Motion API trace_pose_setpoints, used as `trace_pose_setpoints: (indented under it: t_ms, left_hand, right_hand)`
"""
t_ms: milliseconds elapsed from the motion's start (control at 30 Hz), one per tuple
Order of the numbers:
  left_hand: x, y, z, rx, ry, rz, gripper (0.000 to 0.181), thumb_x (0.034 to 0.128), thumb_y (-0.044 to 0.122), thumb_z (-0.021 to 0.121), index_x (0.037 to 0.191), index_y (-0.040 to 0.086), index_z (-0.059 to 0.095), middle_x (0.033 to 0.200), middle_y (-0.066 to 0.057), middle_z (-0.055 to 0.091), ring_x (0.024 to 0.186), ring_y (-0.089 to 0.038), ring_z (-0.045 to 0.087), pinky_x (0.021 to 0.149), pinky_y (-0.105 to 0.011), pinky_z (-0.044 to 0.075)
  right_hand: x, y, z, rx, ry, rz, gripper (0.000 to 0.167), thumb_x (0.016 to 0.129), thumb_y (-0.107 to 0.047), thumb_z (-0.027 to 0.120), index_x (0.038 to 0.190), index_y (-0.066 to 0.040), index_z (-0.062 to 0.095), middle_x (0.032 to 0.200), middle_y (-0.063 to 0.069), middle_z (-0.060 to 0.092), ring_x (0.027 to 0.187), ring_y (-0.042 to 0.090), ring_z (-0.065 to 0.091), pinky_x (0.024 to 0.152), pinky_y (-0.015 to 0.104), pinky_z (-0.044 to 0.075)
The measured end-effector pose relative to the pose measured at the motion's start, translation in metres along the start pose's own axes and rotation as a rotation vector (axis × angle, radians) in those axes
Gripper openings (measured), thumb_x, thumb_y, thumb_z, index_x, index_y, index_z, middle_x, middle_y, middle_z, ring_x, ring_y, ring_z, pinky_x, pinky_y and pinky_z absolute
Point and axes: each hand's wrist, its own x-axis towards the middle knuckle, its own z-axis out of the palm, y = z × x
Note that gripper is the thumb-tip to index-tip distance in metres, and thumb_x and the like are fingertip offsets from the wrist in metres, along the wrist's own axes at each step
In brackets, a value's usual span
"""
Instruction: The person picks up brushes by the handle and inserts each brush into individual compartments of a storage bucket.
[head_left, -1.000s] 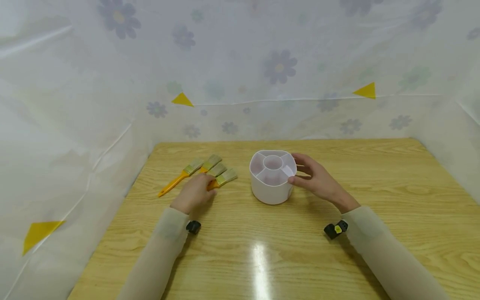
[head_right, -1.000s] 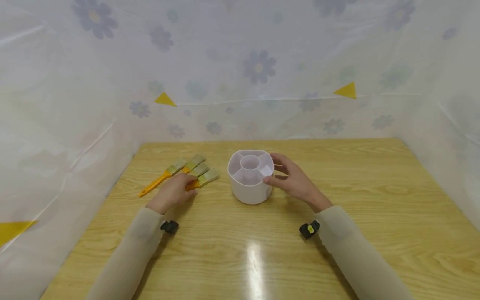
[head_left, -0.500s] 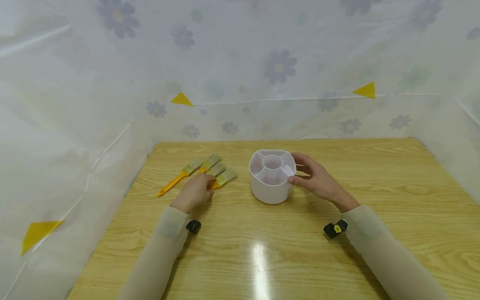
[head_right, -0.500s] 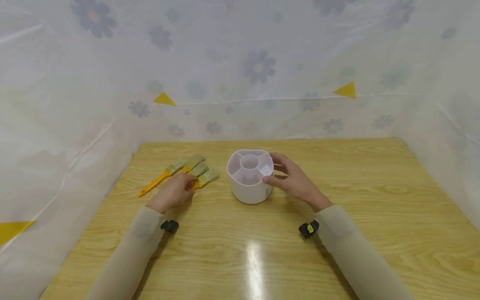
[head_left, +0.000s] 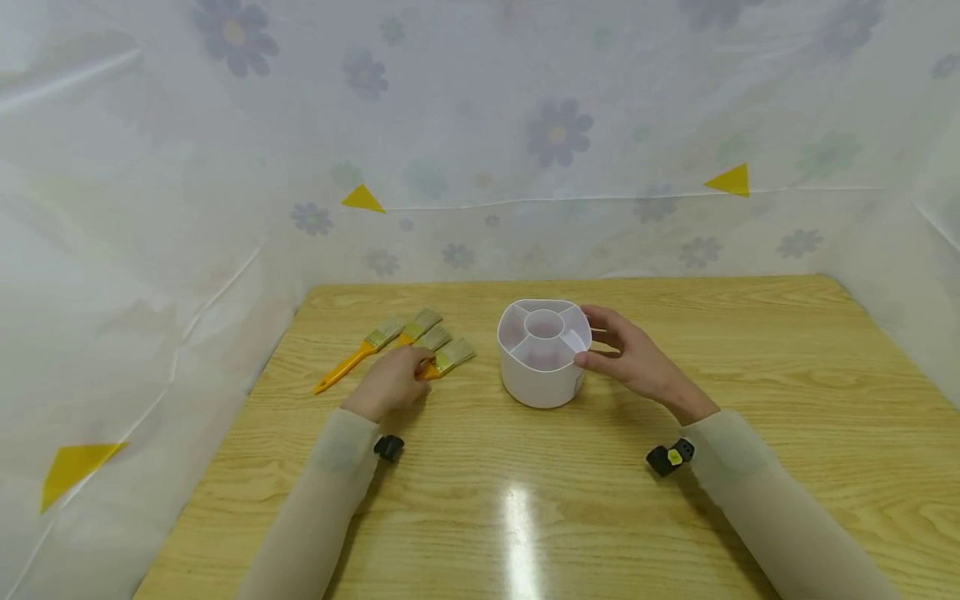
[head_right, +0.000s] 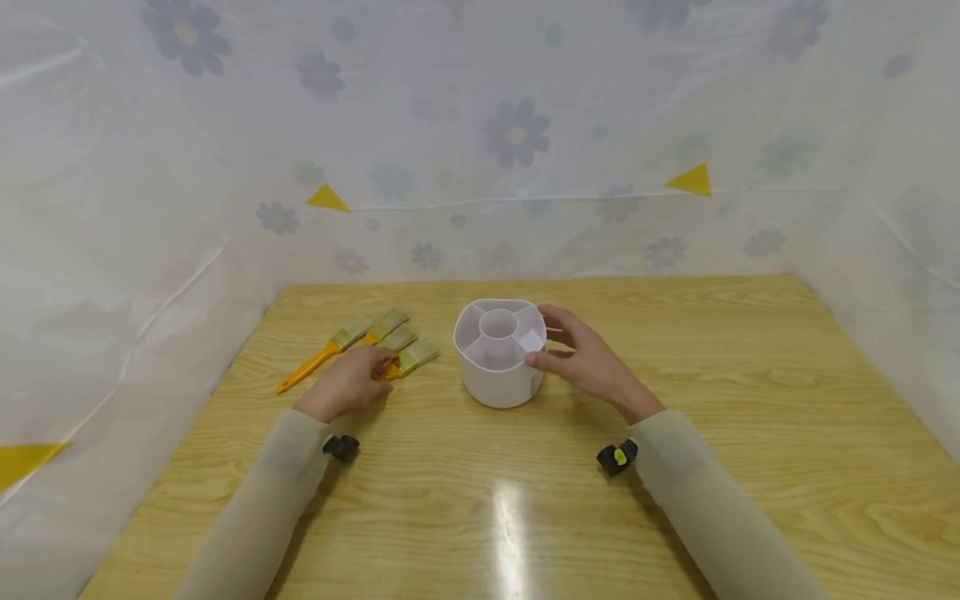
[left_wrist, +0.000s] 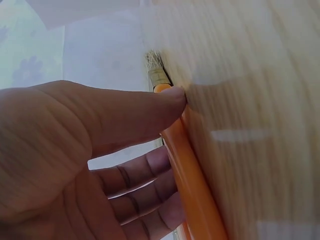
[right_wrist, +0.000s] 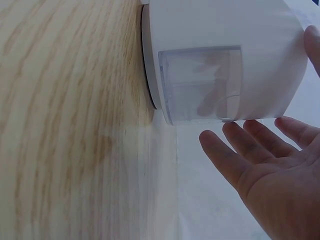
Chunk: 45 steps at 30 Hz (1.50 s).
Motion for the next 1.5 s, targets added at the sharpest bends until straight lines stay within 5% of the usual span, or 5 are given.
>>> trace_pose_setpoints:
  t_ms: [367,667,1000,1500]
  left_hand:
    - [0.003,0.004,-0.003,0.013,-0.016,0.007,0.053,0.0874,0.027,0.071,0.134,0.007,0.055,0.113,-0.009,0.062,0.097,-0.022,0.058,0.082,-0.041,0.049]
    - [0.008,0.007,-0.003,0.003,-0.039,0.017,0.042,0.0861,0.029,0.072,0.121,0.009,0.060,0.093,-0.002,0.060,0.078,-0.018,0.053,0.070,-0.036,0.045]
    - [0.012,0.009,0.000,0.042,-0.044,-0.013,0.049,0.0871,0.032,0.071,0.128,0.010,0.058,0.112,-0.006,0.063,0.091,-0.018,0.059,0.079,-0.038,0.050]
    - [0.013,0.009,0.003,0.059,-0.021,0.004,0.045,0.0878,0.028,0.070,0.127,0.010,0.060,0.113,-0.006,0.064,0.093,-0.020,0.061,0.079,-0.039,0.051]
  right_hand:
    - [0.000,0.000,0.000,0.001,0.004,0.003,0.064,0.088,-0.011,0.069,0.144,-0.014,0.039,0.140,0.010,0.045,0.130,0.035,0.041,0.098,0.053,0.041]
    - [0.000,0.001,0.000,-0.008,0.002,0.015,0.065,0.088,-0.013,0.070,0.145,-0.014,0.038,0.141,0.010,0.044,0.131,0.035,0.041,0.098,0.053,0.041]
    - [0.000,0.000,-0.001,-0.017,0.002,0.011,0.066,0.088,-0.013,0.070,0.145,-0.014,0.038,0.141,0.009,0.043,0.131,0.035,0.041,0.098,0.052,0.041]
    - [0.001,0.001,0.000,-0.031,-0.003,0.027,0.067,0.088,-0.014,0.070,0.146,-0.014,0.036,0.141,0.010,0.043,0.130,0.035,0.041,0.099,0.054,0.040]
